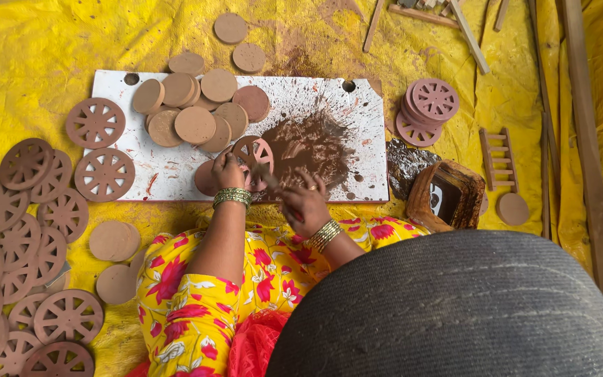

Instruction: The person sits on the floor and applies wet clay slip onto terracotta wheel-shaped craft pieces, spreading the brown mixture over each piece with a small handheld tool. They work one piece at a time on a white board, setting treated pieces aside among stacks of finished and untreated pieces.

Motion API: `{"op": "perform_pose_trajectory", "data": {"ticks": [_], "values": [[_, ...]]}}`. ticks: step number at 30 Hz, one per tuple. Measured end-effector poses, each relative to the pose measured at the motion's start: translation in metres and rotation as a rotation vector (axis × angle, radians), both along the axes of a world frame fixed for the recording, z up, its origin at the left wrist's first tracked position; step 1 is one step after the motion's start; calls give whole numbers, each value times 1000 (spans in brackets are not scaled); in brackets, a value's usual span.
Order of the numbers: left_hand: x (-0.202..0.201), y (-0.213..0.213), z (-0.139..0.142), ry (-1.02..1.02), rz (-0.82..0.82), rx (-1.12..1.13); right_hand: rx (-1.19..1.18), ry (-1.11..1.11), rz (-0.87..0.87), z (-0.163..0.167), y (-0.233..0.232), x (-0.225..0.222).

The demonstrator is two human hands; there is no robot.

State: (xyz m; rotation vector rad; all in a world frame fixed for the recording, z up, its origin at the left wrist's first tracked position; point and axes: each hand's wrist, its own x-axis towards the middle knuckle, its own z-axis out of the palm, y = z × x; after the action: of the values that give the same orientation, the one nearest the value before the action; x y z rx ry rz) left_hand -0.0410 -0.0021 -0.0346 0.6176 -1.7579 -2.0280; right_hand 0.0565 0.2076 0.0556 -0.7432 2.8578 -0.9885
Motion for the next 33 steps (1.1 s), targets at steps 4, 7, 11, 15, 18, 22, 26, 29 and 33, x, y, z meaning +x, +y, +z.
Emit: {"op": "perform_pose_trajectory", "data": {"ticks": [4, 7, 11, 15, 18, 22, 26, 29, 33], "values": [[3, 9, 1, -106, -46, -13, -87, 39, -82, -9, -1, -13], [4, 10, 2, -208, -22, 47, -101, -8, -21, -9, -6, -7], [0, 4, 4, -102, 35, 1, -82, -34, 66, -1, -1, 3], [0, 4, 9, -255, 1, 125, -55, -84, -81, 0, 10, -4], [2, 9, 13, -383, -86, 32, -86, 9, -163, -6, 11, -15], [4, 15, 8, -327, -81, 28, -103, 30, -142, -13, -2, -18], [1, 7, 3, -126, 50, -10, -31, -123, -63, -13, -4, -7], [-2, 7, 6, 4, 92, -37, -31, -199, -72, -15, 1, -7], [0, 10, 13, -277, -2, 186, -157, 1, -229, -22, 2, -21]]}}
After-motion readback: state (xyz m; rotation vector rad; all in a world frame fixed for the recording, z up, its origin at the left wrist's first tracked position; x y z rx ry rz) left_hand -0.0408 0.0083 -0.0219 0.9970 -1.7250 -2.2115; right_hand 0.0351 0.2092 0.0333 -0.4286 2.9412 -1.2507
